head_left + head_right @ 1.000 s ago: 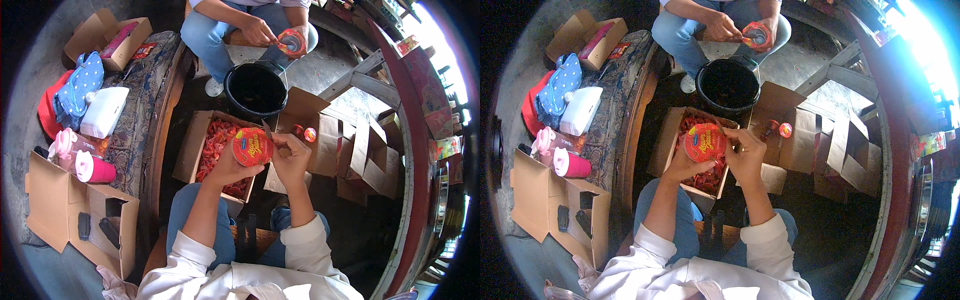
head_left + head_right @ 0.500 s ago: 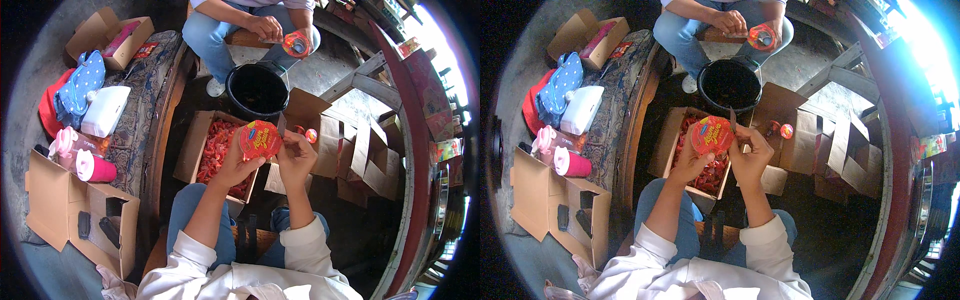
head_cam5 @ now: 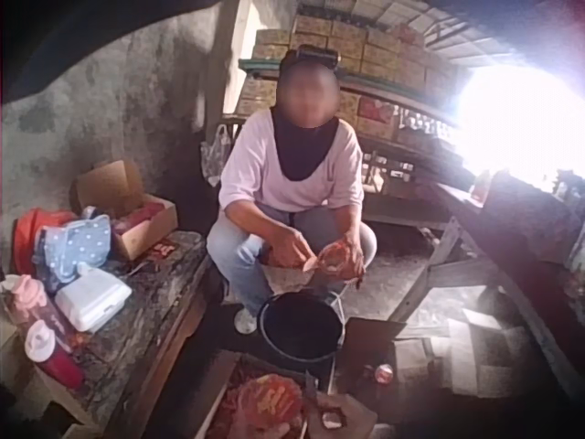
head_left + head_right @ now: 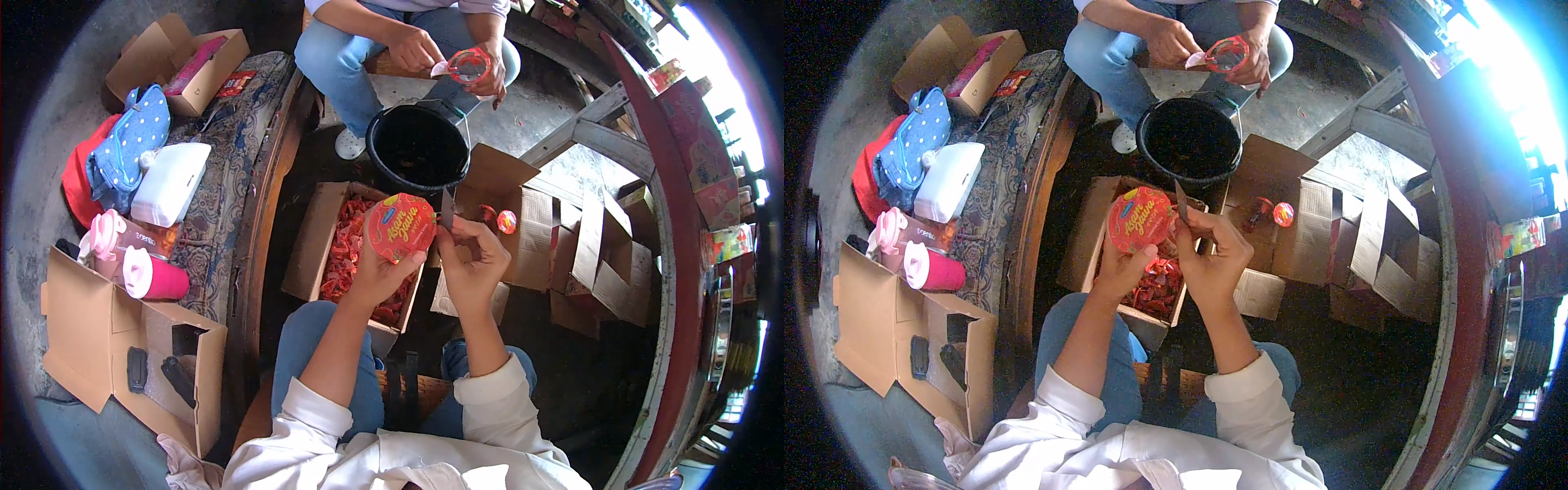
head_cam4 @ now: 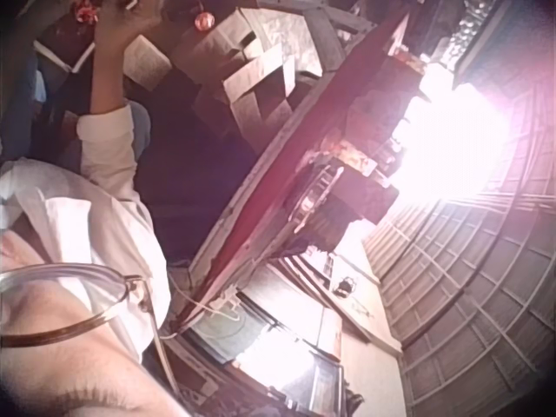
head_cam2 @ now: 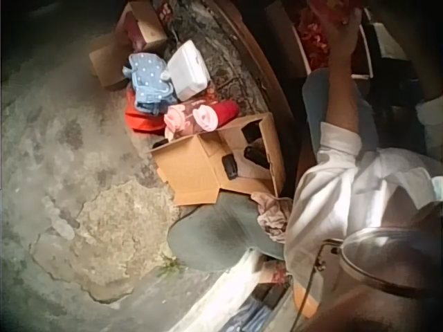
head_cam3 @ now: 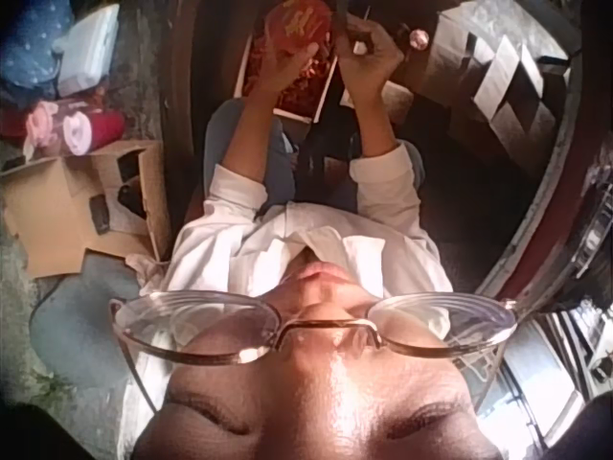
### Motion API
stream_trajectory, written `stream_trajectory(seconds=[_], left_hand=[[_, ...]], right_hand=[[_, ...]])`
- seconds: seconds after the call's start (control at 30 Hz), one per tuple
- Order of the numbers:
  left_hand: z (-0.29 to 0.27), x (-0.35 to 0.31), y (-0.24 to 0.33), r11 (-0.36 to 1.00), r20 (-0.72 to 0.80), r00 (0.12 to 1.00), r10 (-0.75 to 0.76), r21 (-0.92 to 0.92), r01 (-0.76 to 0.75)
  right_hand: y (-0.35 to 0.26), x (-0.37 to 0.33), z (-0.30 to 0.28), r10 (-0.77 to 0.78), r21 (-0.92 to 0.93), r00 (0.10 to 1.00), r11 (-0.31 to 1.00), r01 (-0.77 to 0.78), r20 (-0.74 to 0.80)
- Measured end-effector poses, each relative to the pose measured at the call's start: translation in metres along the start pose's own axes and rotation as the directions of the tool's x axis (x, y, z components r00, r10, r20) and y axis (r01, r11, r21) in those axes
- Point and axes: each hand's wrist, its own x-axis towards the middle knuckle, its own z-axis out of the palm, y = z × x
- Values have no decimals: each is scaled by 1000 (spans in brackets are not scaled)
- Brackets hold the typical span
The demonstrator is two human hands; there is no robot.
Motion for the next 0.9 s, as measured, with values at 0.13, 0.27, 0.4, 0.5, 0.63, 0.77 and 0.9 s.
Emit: stream_trajectory(seconds=[0.13, 0.27, 0.4, 0.5, 0.63, 0.77, 0.9], left_hand=[[2, 0, 1, 997, -35, 999, 10, -71, -12], [-1, -1, -1, 998, -31, 1000, 5, -62, -6], [-4, -2, -5, 999, -5, 999, 48, -20, -48], [1, -2, 1, 996, -39, 998, -43, -80, 40], [-1, -1, -2, 999, -49, 998, -38, -40, 36], [0, 0, -3, 1000, -45, 999, 4, -11, -4], [0, 1, -4, 997, -50, 999, 13, 71, -9]], right_hand=[[1, -3, 2, -47, -12, 999, 999, 47, -4], [3, -6, 3, -86, -91, 996, 992, 88, 26], [1, -7, 5, -76, -96, 997, 992, 77, 16], [1, -8, 4, -62, -97, 998, 993, 62, 0], [-4, -9, 5, -60, -120, 998, 991, 60, 4], [-3, -11, 8, -108, -113, 994, 988, 105, -22], [-3, -12, 12, -85, -105, 996, 991, 81, -36]])
